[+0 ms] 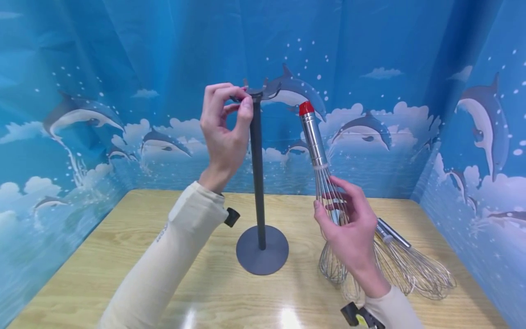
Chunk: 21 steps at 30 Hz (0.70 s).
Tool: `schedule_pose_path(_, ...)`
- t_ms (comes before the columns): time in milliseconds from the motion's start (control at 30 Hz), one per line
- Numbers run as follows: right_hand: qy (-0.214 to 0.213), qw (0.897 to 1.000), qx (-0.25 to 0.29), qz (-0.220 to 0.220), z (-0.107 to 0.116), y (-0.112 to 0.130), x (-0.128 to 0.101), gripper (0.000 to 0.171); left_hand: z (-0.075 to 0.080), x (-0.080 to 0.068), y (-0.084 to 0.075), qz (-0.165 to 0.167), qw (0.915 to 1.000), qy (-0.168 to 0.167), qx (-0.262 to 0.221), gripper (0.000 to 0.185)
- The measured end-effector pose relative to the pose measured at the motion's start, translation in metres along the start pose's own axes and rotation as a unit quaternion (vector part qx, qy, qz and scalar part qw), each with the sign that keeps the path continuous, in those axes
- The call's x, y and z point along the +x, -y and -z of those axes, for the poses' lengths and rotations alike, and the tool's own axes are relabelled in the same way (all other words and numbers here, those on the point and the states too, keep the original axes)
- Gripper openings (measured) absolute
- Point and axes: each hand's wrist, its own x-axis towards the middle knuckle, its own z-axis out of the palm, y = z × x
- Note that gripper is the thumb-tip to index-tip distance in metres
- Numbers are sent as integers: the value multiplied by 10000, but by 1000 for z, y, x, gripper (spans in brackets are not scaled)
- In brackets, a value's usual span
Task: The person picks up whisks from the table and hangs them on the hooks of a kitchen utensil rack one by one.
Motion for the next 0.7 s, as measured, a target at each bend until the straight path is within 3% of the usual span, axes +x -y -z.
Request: schedule_pose_path(700, 58, 9978, -660, 103, -7, 16, 33, 56, -1, -1, 1, 66, 10000, -40, 2, 18)
